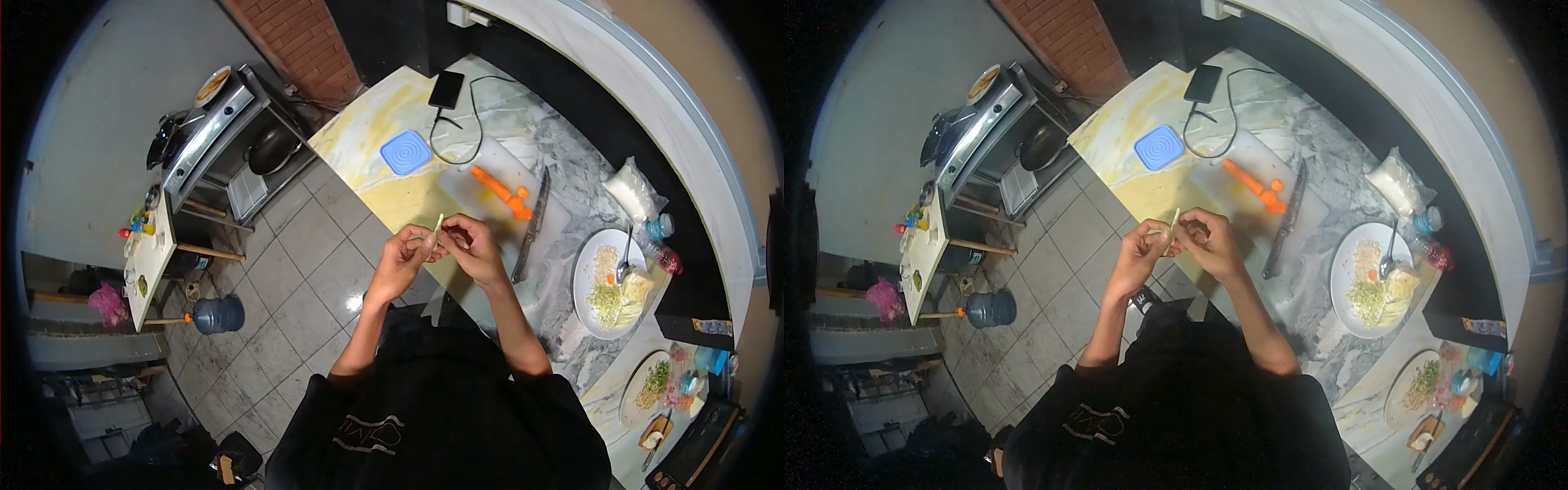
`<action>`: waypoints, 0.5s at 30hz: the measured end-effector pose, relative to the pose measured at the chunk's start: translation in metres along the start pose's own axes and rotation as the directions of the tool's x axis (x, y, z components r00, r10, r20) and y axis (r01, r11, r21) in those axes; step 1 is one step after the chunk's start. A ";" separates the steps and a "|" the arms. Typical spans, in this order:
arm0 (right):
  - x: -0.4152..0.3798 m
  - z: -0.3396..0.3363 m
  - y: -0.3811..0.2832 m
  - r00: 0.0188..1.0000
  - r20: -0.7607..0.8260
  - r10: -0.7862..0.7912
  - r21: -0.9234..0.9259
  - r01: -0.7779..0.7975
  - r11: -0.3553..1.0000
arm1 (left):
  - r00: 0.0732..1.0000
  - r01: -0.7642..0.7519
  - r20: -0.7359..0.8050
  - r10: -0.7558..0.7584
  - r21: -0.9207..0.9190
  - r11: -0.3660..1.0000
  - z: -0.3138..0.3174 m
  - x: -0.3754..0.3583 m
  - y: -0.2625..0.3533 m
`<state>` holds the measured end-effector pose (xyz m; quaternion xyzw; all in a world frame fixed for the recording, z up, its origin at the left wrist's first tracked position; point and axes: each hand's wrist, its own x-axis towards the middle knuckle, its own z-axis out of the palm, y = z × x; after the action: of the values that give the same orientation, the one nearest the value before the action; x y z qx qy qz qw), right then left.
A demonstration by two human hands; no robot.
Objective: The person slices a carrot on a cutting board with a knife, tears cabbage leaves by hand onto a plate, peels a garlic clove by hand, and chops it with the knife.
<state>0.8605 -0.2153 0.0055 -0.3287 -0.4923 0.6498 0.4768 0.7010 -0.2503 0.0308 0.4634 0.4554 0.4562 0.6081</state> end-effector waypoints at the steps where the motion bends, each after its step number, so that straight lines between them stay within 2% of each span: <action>1: 0.003 0.005 0.001 1.000 -0.006 -0.019 -0.053 0.018 0.998 | 1.000 -0.003 -0.010 0.003 -0.004 1.000 -0.004 -0.001 0.000; 4: 0.011 0.022 -0.006 0.998 0.039 0.052 -0.038 -0.050 0.998 | 0.997 -0.076 -0.033 0.076 0.014 0.997 -0.021 -0.004 0.000; 11: 0.035 0.065 0.005 0.990 0.117 0.084 -0.052 -0.078 0.996 | 0.990 -0.030 -0.138 0.023 -0.049 0.998 -0.066 -0.017 0.014; 13: 0.042 0.080 0.008 0.988 0.137 0.076 0.029 -0.081 0.996 | 0.986 -0.037 -0.167 0.028 -0.049 0.998 -0.079 -0.021 0.016; 14: 0.047 0.085 0.013 0.985 0.151 0.078 0.026 -0.083 0.996 | 0.982 -0.037 -0.186 0.023 -0.074 0.997 -0.087 -0.023 0.017; 15: 0.052 0.090 0.018 0.983 0.166 0.076 -0.057 -0.067 0.996 | 0.979 -0.038 -0.204 0.018 -0.097 0.995 -0.095 -0.025 0.018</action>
<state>0.7570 -0.1965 0.0181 -0.3024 -0.5353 0.6790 0.4011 0.6021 -0.2583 0.0366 0.3897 0.4851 0.5318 0.5745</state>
